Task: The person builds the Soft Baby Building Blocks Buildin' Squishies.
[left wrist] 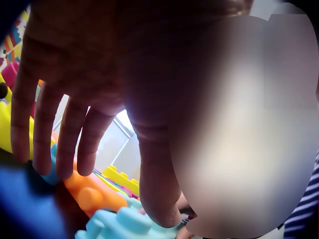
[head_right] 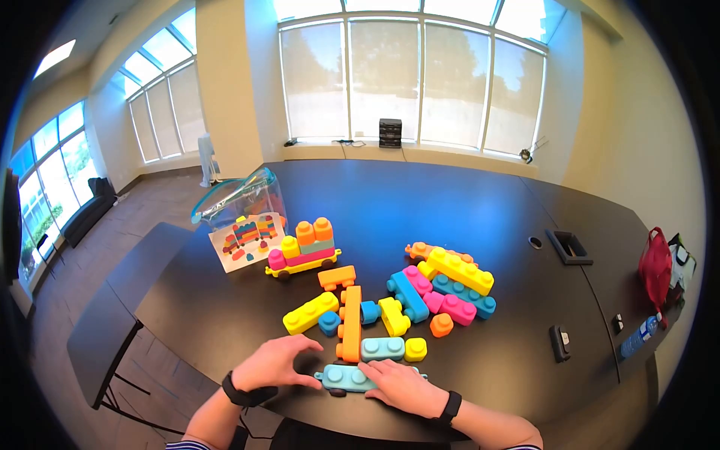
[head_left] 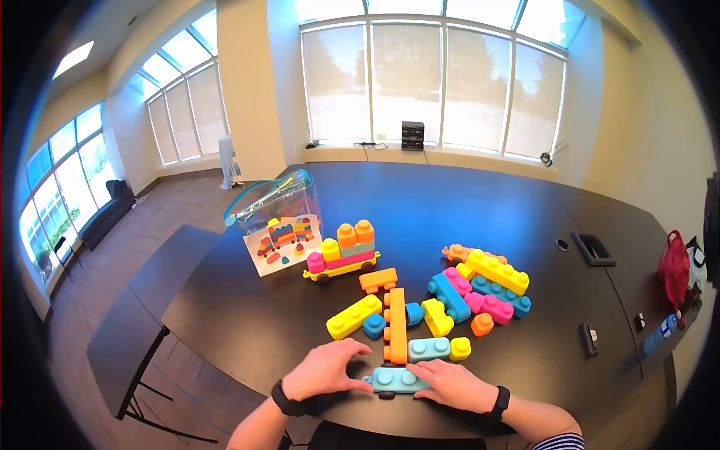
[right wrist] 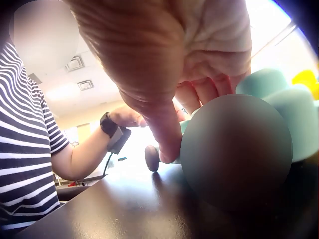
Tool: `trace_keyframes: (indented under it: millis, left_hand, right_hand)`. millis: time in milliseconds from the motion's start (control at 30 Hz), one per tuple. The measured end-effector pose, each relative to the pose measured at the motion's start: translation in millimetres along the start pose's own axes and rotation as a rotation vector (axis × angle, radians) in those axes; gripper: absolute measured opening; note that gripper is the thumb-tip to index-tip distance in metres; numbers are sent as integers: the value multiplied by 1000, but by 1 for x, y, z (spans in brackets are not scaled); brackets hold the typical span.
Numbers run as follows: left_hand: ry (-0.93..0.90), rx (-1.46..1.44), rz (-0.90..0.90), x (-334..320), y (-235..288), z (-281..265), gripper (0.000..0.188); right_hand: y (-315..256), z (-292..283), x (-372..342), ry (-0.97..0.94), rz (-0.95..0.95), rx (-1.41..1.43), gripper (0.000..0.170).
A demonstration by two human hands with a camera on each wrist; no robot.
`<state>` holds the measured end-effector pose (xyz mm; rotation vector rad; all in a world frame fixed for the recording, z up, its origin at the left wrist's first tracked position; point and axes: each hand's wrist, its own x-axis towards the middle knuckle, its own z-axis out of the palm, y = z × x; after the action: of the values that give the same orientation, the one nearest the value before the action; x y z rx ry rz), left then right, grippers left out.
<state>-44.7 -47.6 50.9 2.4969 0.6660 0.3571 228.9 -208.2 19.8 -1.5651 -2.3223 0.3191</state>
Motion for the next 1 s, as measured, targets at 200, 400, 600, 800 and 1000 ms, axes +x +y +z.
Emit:
trace_keyframes:
  millis: [200, 400, 600, 800, 1000]
  left_hand:
    - [-5, 8, 13, 2, 0, 40, 75]
    - [30, 14, 32, 3, 4, 44, 73]
    - [78, 14, 8, 6, 2, 46, 77]
    - [21, -9, 9, 2, -1, 36, 80]
    - [7, -13, -3, 1, -3, 31, 78]
  right_hand:
    - [-4, -1, 4, -17, 73, -36, 61]
    - [-2, -6, 13, -17, 92, -40, 60]
    - [7, -5, 25, -4, 102, -58, 59]
    - [-3, 1, 22, -13, 36, -40, 60]
    - [-6, 3, 26, -4, 50, 2, 62]
